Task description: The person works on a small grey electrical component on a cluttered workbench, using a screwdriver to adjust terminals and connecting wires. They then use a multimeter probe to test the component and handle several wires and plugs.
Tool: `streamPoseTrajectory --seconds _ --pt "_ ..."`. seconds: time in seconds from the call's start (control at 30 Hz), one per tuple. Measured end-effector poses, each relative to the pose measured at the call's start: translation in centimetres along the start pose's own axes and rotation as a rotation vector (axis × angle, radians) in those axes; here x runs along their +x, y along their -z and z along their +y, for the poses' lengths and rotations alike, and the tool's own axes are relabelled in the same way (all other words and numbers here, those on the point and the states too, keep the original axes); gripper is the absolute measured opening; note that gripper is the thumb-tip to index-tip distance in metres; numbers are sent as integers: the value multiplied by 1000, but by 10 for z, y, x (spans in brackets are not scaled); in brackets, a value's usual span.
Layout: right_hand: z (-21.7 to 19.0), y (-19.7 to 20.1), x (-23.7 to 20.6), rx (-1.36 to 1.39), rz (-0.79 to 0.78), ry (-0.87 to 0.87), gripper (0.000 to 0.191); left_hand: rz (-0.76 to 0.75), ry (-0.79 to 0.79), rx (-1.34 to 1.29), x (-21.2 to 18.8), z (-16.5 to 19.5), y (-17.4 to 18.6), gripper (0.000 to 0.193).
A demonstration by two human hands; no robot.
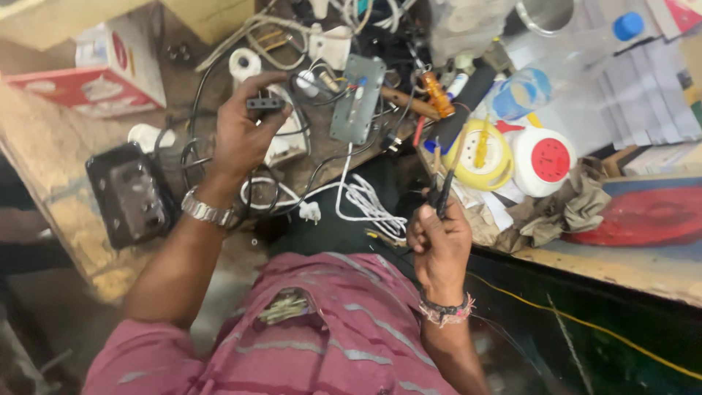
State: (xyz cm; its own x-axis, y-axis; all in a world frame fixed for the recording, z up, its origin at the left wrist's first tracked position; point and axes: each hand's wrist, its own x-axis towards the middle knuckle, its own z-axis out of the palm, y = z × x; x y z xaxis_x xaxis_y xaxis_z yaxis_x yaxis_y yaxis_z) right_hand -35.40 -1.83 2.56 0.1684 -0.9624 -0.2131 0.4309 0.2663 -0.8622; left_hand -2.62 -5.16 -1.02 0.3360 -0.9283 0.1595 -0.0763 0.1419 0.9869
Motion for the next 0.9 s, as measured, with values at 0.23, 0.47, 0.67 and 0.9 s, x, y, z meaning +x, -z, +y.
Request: streamPoseTrajectory --seconds 0.23,0.47,0.67,0.9 --pt "8 4 -1 22 65 -9 20 76 -463 293 90 -31 -21 25" --pt "11 1 1 27 79 14 22 50 -564 378 98 -50 -33 19" --pt "18 -11 2 26 62 22 24 14 -541 240 97 -49 -31 13" --pt "27 -16 -5 0 52 -3 22 -27 -471 133 98 -54 -33 12"
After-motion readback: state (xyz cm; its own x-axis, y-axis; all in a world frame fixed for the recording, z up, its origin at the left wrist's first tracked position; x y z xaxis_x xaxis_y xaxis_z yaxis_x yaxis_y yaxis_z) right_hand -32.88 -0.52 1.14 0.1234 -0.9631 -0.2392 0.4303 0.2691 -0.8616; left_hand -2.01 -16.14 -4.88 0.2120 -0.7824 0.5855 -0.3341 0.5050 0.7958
